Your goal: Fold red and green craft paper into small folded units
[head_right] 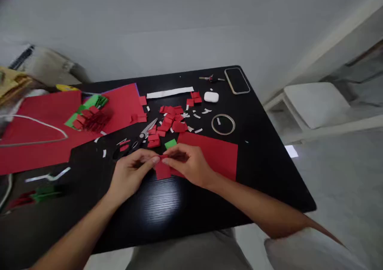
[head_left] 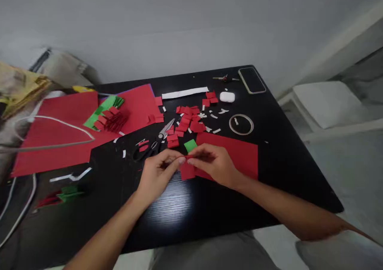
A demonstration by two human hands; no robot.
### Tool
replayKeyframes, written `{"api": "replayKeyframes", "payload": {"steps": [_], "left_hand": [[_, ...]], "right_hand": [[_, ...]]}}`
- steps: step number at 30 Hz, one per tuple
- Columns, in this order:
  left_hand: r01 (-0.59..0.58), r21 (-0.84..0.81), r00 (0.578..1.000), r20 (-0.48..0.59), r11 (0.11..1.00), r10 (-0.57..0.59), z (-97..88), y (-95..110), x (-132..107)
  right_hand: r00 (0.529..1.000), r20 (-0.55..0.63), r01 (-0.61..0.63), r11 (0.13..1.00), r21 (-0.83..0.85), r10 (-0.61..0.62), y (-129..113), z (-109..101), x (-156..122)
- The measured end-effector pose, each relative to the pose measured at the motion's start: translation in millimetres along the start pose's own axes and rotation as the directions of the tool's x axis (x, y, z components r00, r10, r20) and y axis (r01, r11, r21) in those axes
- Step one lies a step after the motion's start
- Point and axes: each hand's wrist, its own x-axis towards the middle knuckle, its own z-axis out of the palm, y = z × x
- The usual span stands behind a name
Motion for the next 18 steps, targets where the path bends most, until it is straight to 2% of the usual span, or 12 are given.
{"api": "replayKeyframes", "payload": {"steps": [9,18], "left_hand": [[-0.070,0.067,0.998,-0.002,0.995,0.070,-1.5,0.5,-2.9],[-0.107,0.046,0.994,0.030,0.993,0.106,-2.0,0.9,-2.2]], "right_hand": [[0.997,0.054,0.055,0.997,-0.052,-0.052,-4.4,0.4,-0.6],[0.991,0.058,0.129,0.977,-0.167,-0.121,-3.7,-1.3,-2.9]]}}
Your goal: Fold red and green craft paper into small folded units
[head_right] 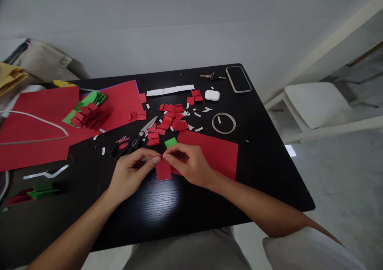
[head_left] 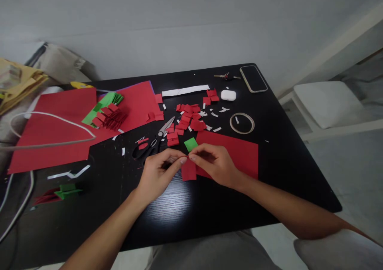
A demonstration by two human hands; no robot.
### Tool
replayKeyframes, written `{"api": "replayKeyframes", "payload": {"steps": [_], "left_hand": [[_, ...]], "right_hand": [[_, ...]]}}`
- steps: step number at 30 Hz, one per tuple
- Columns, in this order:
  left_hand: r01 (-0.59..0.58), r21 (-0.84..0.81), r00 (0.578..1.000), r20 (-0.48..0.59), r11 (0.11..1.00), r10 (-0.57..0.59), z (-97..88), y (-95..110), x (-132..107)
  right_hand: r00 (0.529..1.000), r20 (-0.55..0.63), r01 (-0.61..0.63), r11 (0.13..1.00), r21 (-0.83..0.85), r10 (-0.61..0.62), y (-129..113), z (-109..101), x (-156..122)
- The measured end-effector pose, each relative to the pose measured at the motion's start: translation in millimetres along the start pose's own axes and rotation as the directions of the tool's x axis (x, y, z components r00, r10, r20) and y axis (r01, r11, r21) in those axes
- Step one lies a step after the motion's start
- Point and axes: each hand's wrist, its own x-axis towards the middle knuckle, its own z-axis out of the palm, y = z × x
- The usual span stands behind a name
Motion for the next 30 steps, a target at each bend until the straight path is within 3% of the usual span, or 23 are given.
{"api": "replayKeyframes", "payload": {"steps": [9,18,23,30], "left_hand": [[-0.057,0.060,0.998,-0.011,0.997,0.057,0.2,3.0,-0.1],[-0.046,0.044,0.993,-0.104,0.998,0.050,1.1,0.8,-1.5],[-0.017,-0.006,0.997,-0.070,1.000,0.017,0.7,0.9,-0.8],[-0.014,0.052,0.999,-0.052,0.999,0.017,-0.2,0.2,-0.7]], "right_hand": [[0.998,-0.005,0.061,0.996,-0.064,-0.062,-2.0,0.7,-0.8],[0.997,-0.005,-0.076,0.996,0.040,0.076,-2.8,3.4,-1.5],[0.998,-0.021,-0.059,0.998,-0.002,0.059,-1.0,3.0,-0.2],[0.999,-0.008,-0.046,0.998,-0.037,0.046,-2.0,2.5,-1.1]]}}
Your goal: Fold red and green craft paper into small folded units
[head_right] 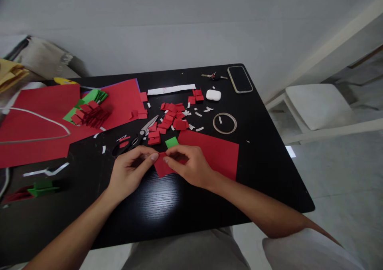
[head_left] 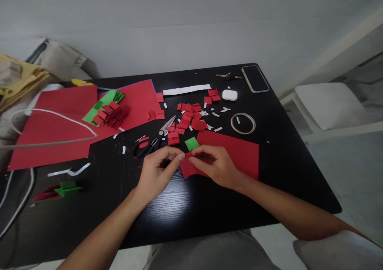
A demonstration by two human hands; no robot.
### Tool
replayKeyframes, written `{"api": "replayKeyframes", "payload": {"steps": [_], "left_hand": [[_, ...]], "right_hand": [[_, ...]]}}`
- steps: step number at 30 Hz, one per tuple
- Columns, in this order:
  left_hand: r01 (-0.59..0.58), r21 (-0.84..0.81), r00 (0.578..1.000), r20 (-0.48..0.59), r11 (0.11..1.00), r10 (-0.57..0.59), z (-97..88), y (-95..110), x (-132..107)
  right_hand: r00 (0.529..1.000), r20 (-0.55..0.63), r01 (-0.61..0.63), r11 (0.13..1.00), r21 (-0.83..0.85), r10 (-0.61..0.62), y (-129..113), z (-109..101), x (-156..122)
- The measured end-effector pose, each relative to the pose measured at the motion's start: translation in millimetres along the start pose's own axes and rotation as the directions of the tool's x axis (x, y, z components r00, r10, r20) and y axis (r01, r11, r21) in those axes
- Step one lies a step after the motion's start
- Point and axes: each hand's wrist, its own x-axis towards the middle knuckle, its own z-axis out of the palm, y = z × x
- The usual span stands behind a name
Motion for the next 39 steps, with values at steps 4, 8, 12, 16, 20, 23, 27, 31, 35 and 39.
{"api": "replayKeyframes", "payload": {"steps": [4,8,12,16,20,23,27,31,35,39], "left_hand": [[-0.017,0.017,1.000,-0.012,1.000,0.017,-0.2,1.8,0.0],[-0.054,0.038,0.999,0.002,0.998,0.054,0.9,2.1,-0.5],[-0.087,0.062,0.996,0.028,0.994,0.086,2.1,1.6,-1.4],[-0.093,0.068,0.995,0.030,0.993,0.091,2.7,2.5,-1.1],[-0.090,0.056,0.996,0.034,0.994,0.088,3.3,3.1,-1.4],[-0.067,0.041,0.997,0.034,0.997,0.066,3.8,2.8,-1.7],[-0.023,0.001,0.999,0.041,1.000,0.023,3.2,1.7,-0.5],[-0.011,-0.014,0.999,0.051,1.000,0.011,2.5,0.9,0.8],[-0.031,-0.018,0.998,0.060,0.999,0.032,2.6,0.4,0.3],[-0.042,-0.018,0.997,0.062,0.999,0.043,3.3,-0.3,-0.2]], "right_hand": [[1.000,0.007,-0.020,1.000,0.003,0.020,-2.3,-0.2,-0.1],[1.000,0.019,-0.008,0.999,0.044,0.007,-3.4,-0.1,-0.3],[1.000,0.029,0.000,0.996,0.085,-0.003,-2.5,-0.4,-0.4],[0.999,0.038,-0.011,0.997,0.078,0.008,-2.3,-0.7,-0.1],[0.999,0.031,-0.029,0.995,0.095,0.026,-3.0,0.1,0.2],[0.999,0.028,-0.034,0.994,0.104,0.032,-2.3,0.5,0.7],[1.000,0.012,-0.028,0.994,0.103,0.027,-0.5,0.1,2.5],[0.999,0.014,-0.039,0.994,0.099,0.037,-0.6,0.2,3.3],[0.999,0.026,-0.037,0.994,0.102,0.034,-0.2,0.6,2.8],[0.999,0.032,-0.033,0.995,0.092,0.030,1.4,0.2,2.4]]}}
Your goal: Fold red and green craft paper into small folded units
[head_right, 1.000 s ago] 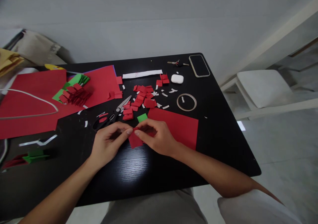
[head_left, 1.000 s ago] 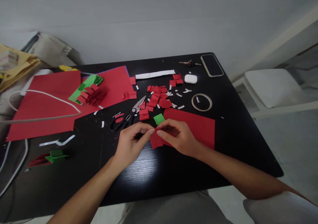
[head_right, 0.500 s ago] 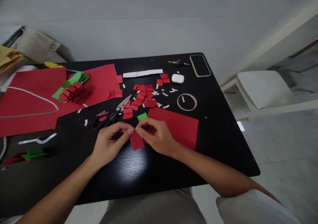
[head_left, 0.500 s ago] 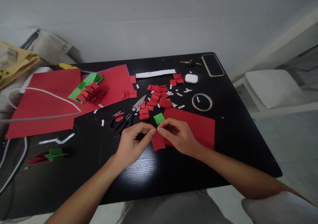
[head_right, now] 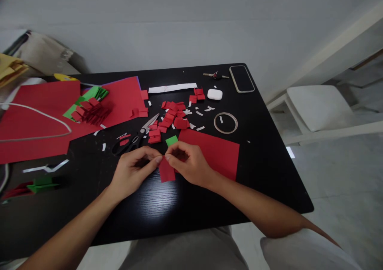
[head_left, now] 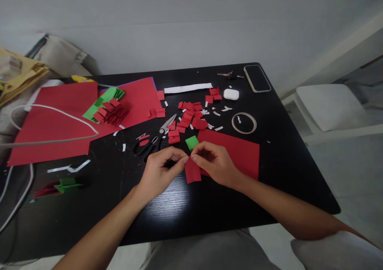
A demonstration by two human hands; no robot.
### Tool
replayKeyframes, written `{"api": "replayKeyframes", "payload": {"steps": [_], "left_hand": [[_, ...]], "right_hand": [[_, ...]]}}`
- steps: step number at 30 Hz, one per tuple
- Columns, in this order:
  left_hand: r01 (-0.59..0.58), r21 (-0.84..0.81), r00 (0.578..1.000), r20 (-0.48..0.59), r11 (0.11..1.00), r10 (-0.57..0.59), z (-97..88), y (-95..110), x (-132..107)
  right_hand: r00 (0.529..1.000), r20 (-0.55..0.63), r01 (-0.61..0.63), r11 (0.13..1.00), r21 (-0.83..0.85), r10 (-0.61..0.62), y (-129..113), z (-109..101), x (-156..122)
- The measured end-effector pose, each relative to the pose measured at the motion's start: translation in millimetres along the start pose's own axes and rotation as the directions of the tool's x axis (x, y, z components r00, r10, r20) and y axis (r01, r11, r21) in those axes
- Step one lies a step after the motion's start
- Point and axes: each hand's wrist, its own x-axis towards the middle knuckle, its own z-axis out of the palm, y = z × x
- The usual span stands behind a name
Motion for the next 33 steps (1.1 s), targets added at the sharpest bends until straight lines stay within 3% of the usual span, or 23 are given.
{"api": "replayKeyframes", "payload": {"steps": [12,20,33], "left_hand": [[0.035,-0.022,0.999,0.033,0.999,-0.035,-2.7,-2.8,3.8],[0.057,-0.042,0.998,0.023,0.997,-0.056,-5.4,-3.8,6.2],[0.029,-0.008,0.997,0.077,1.000,-0.028,0.6,-7.6,1.3]], "right_hand": [[0.996,0.092,-0.009,0.997,-0.079,0.017,-2.4,-9.9,6.1],[0.993,0.102,-0.057,0.998,0.006,0.056,0.5,-12.4,7.2],[0.992,0.126,0.016,0.998,-0.062,-0.008,2.7,-5.2,4.7]]}}
